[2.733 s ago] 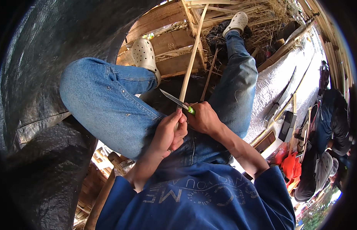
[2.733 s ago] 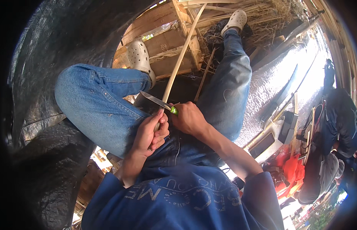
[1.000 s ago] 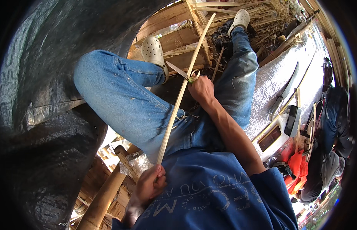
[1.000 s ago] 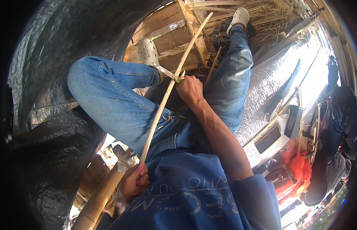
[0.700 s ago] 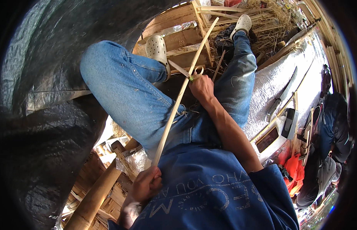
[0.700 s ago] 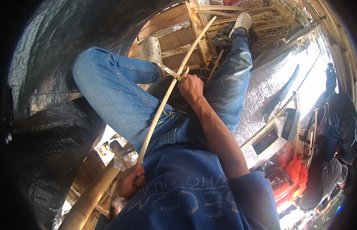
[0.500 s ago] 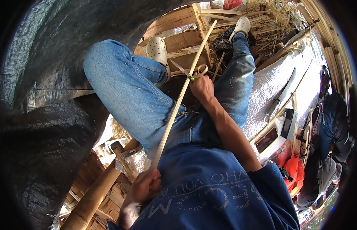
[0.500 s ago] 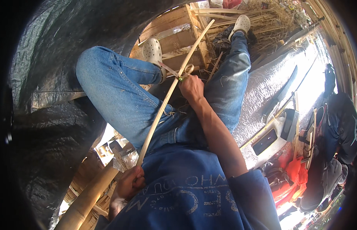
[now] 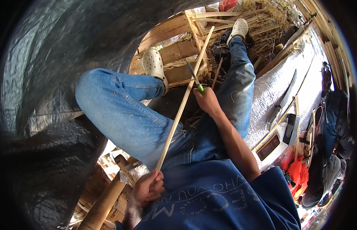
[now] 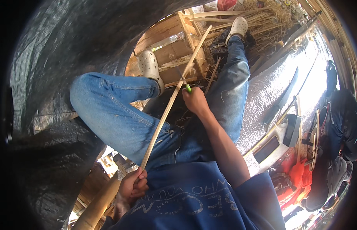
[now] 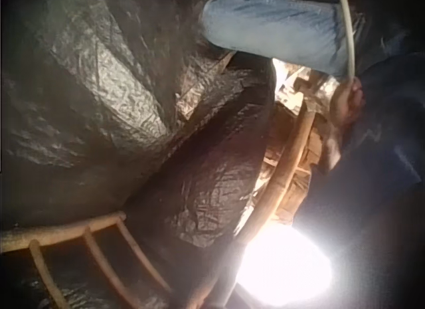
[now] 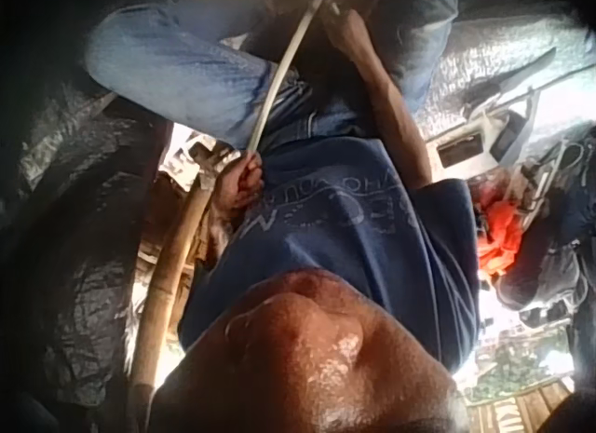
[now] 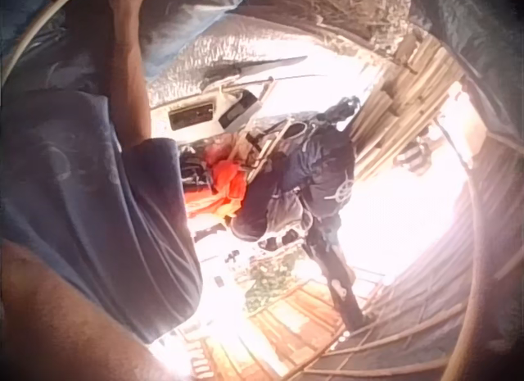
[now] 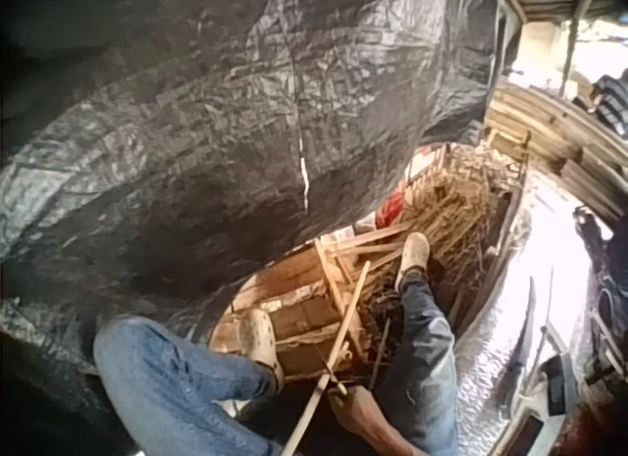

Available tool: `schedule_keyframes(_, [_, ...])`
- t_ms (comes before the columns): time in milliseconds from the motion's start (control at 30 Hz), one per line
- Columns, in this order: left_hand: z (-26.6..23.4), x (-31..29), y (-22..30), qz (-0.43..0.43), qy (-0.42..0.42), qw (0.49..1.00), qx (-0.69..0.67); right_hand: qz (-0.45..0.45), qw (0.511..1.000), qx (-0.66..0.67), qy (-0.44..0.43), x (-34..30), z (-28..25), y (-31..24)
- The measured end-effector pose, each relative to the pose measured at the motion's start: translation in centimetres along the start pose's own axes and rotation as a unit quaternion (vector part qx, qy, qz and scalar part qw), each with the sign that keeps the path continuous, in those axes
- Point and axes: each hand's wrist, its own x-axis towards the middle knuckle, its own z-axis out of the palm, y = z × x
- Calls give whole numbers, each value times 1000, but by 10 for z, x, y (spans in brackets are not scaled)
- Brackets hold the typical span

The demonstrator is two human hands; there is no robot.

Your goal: The person uses a knife to shave and smooth the surface of a thin bamboo strip.

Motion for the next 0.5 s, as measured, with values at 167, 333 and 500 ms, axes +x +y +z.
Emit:
schedule_keyframes(167, [22, 41, 32, 6, -69, 997, -34, -121, 986, -113, -13, -26, 3, -6])
schedule_keyframes(333, [45, 81, 62, 25, -101, 994, -44, -168, 977, -126, -41, -47, -1, -6])
schedule_keyframes(500, [66, 105, 70, 98, -43, 992, 68, -181, 975, -105, -68, -75, -8, -24])
